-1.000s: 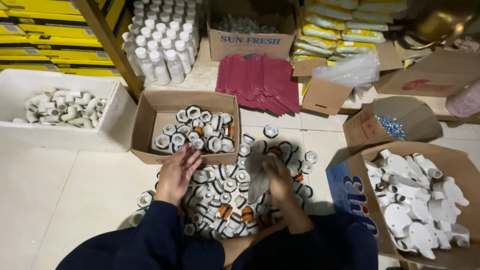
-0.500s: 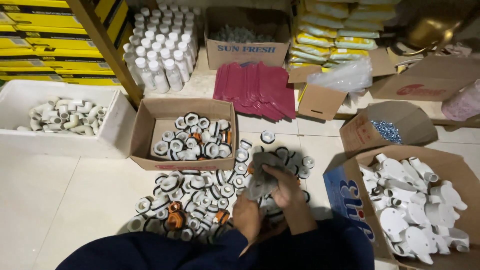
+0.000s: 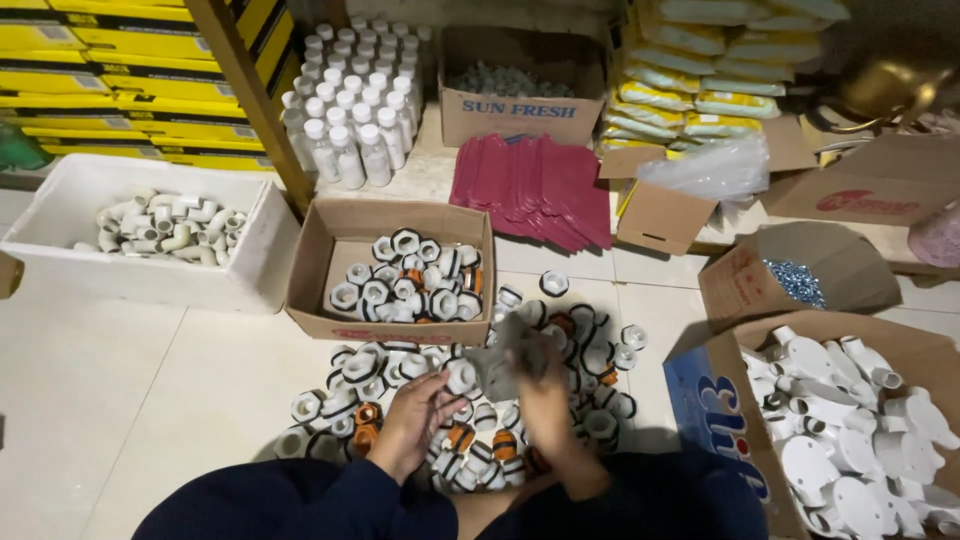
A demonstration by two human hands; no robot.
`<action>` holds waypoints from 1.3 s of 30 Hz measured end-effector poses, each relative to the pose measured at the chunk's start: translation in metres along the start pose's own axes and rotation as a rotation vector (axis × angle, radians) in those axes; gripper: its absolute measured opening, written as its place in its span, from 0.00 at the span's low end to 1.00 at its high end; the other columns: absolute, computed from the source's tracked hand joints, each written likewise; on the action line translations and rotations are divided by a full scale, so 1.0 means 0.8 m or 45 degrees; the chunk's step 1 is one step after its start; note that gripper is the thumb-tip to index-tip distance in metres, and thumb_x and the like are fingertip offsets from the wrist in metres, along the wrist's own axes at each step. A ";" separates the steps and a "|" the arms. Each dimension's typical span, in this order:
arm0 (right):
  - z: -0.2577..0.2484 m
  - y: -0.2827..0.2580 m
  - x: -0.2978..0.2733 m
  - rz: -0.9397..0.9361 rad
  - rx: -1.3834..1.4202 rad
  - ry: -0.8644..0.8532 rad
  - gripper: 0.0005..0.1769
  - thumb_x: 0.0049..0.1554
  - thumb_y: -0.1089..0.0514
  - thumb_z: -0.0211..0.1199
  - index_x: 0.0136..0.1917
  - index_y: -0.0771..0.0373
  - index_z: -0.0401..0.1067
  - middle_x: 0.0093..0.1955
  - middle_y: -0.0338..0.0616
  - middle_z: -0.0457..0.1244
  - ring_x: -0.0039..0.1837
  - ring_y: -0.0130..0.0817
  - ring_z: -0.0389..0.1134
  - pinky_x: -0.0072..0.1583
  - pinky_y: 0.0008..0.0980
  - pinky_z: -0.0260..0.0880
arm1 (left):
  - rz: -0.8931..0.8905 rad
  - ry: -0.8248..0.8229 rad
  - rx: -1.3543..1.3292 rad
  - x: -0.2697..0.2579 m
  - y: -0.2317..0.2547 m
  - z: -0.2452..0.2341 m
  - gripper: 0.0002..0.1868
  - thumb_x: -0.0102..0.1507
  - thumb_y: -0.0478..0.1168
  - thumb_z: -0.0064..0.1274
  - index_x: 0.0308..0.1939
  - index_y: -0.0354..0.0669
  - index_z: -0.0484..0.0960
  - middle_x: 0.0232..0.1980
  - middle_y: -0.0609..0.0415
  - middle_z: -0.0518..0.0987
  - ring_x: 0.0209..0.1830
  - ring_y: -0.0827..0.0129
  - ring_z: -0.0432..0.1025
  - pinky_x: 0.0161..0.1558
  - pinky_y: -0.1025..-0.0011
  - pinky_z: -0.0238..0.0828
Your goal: The person sits on the floor and repeatedly picks up small white and orange plastic parts from a pile, wipes each with a gray cloth, and places them back into the pile. The process is continuous and repetitive.
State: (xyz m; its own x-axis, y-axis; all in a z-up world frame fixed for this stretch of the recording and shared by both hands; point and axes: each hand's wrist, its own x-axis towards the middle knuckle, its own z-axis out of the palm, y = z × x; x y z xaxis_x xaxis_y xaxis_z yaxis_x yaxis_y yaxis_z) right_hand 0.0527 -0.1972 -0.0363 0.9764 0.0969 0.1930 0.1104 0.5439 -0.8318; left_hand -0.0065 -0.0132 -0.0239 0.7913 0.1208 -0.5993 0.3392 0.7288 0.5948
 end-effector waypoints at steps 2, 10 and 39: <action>0.048 -0.018 -0.018 -0.044 -0.189 -0.311 0.20 0.59 0.74 0.58 0.63 0.63 0.68 0.65 0.50 0.59 0.65 0.43 0.63 0.65 0.37 0.69 | -0.052 -0.074 -0.010 -0.026 0.014 0.013 0.05 0.65 0.36 0.56 0.42 0.36 0.79 0.33 0.49 0.77 0.33 0.65 0.76 0.53 0.60 0.80; 0.081 -0.056 -0.027 -0.500 -1.592 -0.930 0.47 0.51 0.79 0.57 0.80 0.58 0.56 0.84 0.53 0.45 0.84 0.56 0.45 0.80 0.53 0.48 | -0.068 -0.168 -0.225 -0.009 -0.005 -0.007 0.08 0.65 0.31 0.52 0.46 0.32 0.82 0.43 0.42 0.85 0.41 0.63 0.78 0.52 0.66 0.76; 0.071 -0.082 -0.025 -0.570 -1.152 -0.442 0.22 0.57 0.81 0.51 0.60 0.67 0.74 0.65 0.52 0.64 0.67 0.43 0.71 0.67 0.31 0.81 | 0.058 -0.332 -0.132 -0.038 0.057 0.010 0.16 0.67 0.48 0.53 0.45 0.39 0.84 0.39 0.49 0.86 0.45 0.62 0.79 0.58 0.56 0.71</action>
State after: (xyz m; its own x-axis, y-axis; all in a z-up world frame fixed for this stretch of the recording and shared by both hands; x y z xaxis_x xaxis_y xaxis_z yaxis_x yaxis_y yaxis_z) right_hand 0.0157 -0.1877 0.0440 0.7221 0.3516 0.5957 0.6820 -0.2182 -0.6980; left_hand -0.0110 0.0105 0.0257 0.9131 -0.0124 -0.4074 0.2570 0.7932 0.5520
